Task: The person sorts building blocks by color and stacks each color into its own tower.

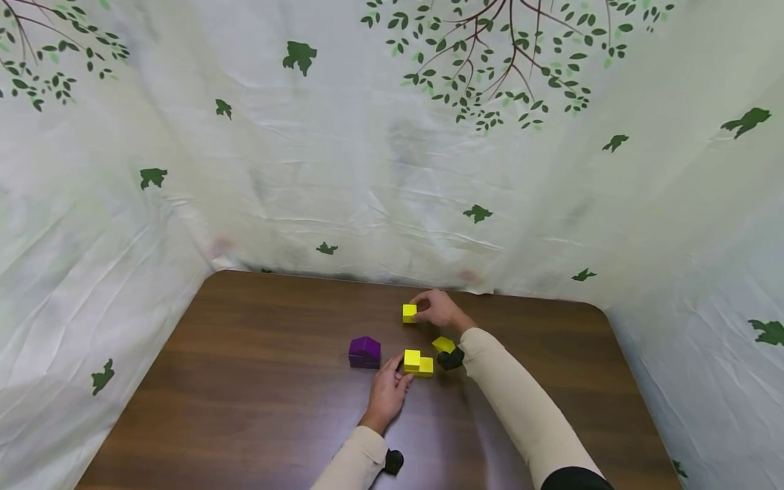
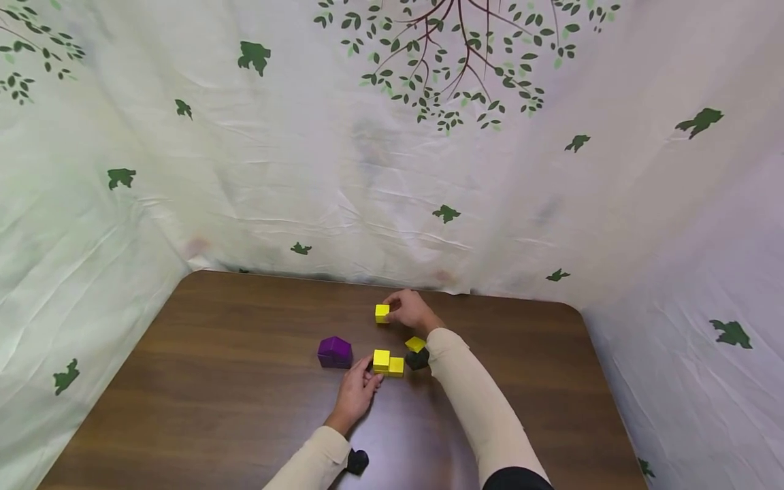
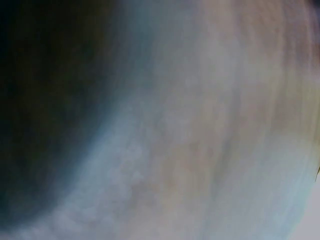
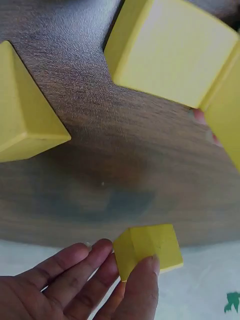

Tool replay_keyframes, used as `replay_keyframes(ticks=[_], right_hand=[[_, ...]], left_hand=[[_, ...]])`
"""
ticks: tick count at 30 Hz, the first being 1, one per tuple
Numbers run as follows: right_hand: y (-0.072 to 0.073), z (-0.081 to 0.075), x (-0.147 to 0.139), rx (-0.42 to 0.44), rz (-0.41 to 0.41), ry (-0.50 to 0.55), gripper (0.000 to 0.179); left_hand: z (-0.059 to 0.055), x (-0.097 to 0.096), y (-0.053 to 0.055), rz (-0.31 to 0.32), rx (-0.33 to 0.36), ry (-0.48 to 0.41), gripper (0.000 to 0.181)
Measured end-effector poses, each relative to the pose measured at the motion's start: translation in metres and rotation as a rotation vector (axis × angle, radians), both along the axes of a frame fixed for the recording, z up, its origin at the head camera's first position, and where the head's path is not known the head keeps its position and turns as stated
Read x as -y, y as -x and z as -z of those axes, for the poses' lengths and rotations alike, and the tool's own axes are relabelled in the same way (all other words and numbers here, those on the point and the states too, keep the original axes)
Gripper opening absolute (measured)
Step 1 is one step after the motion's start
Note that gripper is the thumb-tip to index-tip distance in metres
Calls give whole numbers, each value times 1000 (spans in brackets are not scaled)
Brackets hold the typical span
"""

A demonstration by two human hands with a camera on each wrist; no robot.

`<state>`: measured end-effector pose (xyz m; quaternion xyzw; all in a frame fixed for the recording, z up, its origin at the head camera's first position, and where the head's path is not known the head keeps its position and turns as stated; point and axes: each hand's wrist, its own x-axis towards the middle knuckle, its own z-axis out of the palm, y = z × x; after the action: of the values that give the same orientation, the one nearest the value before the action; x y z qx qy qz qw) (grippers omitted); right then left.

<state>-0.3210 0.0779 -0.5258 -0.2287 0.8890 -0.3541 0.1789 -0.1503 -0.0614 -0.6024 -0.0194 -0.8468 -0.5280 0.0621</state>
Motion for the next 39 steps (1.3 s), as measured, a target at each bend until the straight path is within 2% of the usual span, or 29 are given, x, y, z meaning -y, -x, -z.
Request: replay_keyframes(ticks=[7,11,20,27,39], right_hand=[[-16,-12,-7,7,39,72,30],[-30,-13,-12,-5,53,107,31],[-57,1,-19,-4,122,251,31],[-73,9,-26,-8,209,347,30],[-96,11,-43,-74,288,410,33]], left_hand=[[1,1,-1,-5,-15,-12,44],[1,1,-2,-10,4,-22,45],[-1,7,-3,-10,55,-12,46],[-3,5,-1,-1,29,-7,46],[-4,-1,1,11,16,-18,45]])
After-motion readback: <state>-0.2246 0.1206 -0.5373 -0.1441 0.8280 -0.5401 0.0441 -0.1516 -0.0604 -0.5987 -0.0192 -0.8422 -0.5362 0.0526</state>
